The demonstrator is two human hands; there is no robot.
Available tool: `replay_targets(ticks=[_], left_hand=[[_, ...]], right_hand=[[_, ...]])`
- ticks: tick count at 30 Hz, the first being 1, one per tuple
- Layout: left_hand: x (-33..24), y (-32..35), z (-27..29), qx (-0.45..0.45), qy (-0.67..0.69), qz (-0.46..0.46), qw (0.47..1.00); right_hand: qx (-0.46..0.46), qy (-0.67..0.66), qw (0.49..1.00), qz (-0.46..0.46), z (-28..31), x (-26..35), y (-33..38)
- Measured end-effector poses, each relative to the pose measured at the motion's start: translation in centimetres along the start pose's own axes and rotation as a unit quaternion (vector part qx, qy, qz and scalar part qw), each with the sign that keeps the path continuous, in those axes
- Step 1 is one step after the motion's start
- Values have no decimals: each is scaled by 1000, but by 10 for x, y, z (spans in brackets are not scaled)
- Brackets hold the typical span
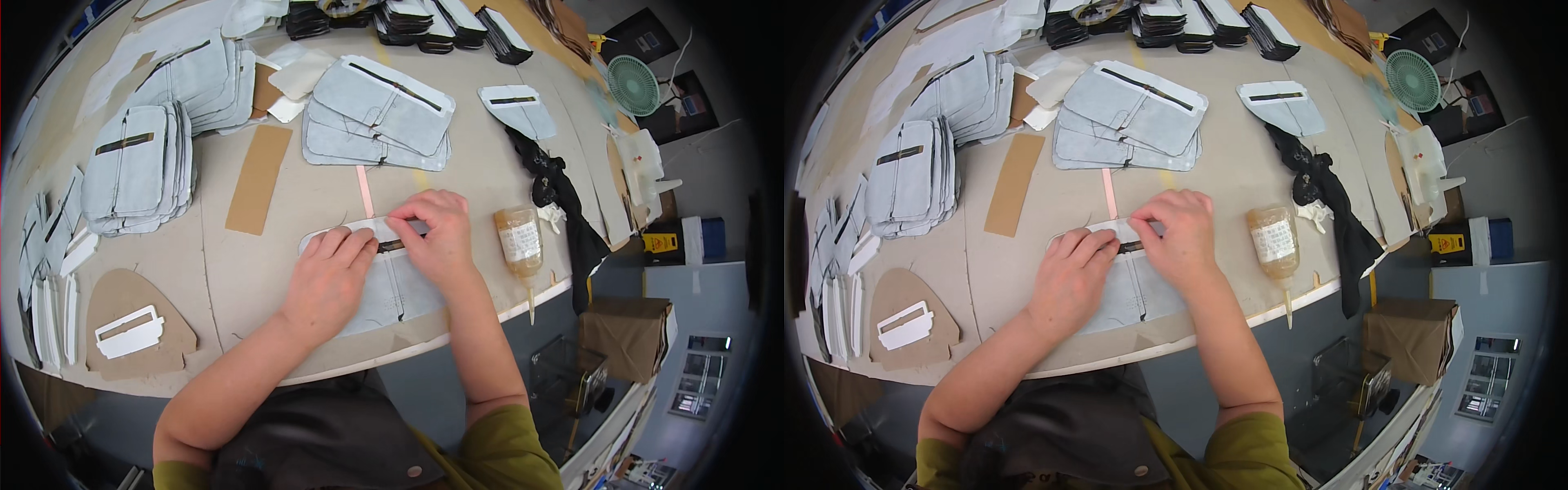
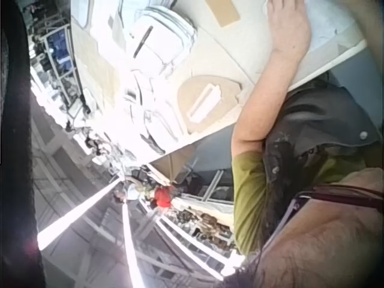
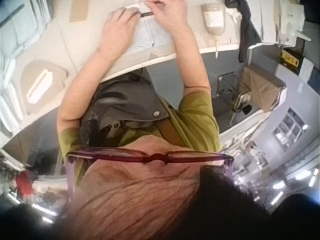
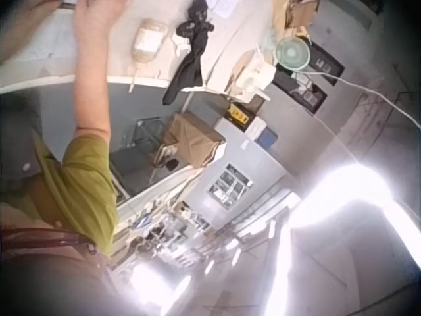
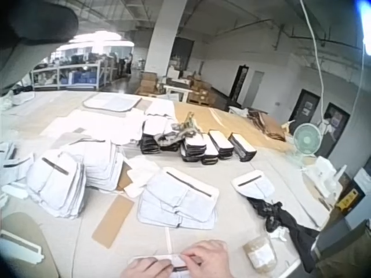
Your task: Applying glue to plastic frames and attaching them to leather pouch components.
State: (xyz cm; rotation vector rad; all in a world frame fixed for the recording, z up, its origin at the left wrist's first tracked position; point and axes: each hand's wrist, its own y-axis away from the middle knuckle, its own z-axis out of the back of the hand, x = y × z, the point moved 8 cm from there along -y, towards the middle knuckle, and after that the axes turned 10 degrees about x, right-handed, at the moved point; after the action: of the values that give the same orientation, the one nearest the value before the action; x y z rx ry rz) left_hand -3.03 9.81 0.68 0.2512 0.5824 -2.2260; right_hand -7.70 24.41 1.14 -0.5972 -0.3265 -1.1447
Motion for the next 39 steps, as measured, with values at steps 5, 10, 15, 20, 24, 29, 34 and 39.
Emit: replay_targets(ticks=[5, 10, 15, 20, 24, 29, 34, 39], left_hand=[[7, 2, 1, 0, 53, 12, 999], [8, -5, 6, 0, 79, 25, 997], [8, -12, 8, 37, 86, 60, 994], [-10, -27, 5, 28, 40, 3, 999], [-12, -33, -10, 16, 74, -20, 997], [-10, -37, -10, 7, 82, -17, 996], [-5, -36, -10, -3, 112, -4, 994], [-1, -33, -14, 1, 124, 3, 992]], right_hand=[[-17, -201, 969, -140, 18, -26, 27], [-56, -168, 978, -113, 14, -25, 49], [-92, -152, 978, -112, 15, -28, 55], [-84, -124, 983, -108, 16, -25, 54], [-75, -112, 984, -114, 16, -20, 52], [-55, -102, 987, -109, 20, -20, 48], [-34, -97, 988, -116, 16, -23, 46], [-51, -113, 986, -114, 16, -22, 49]])
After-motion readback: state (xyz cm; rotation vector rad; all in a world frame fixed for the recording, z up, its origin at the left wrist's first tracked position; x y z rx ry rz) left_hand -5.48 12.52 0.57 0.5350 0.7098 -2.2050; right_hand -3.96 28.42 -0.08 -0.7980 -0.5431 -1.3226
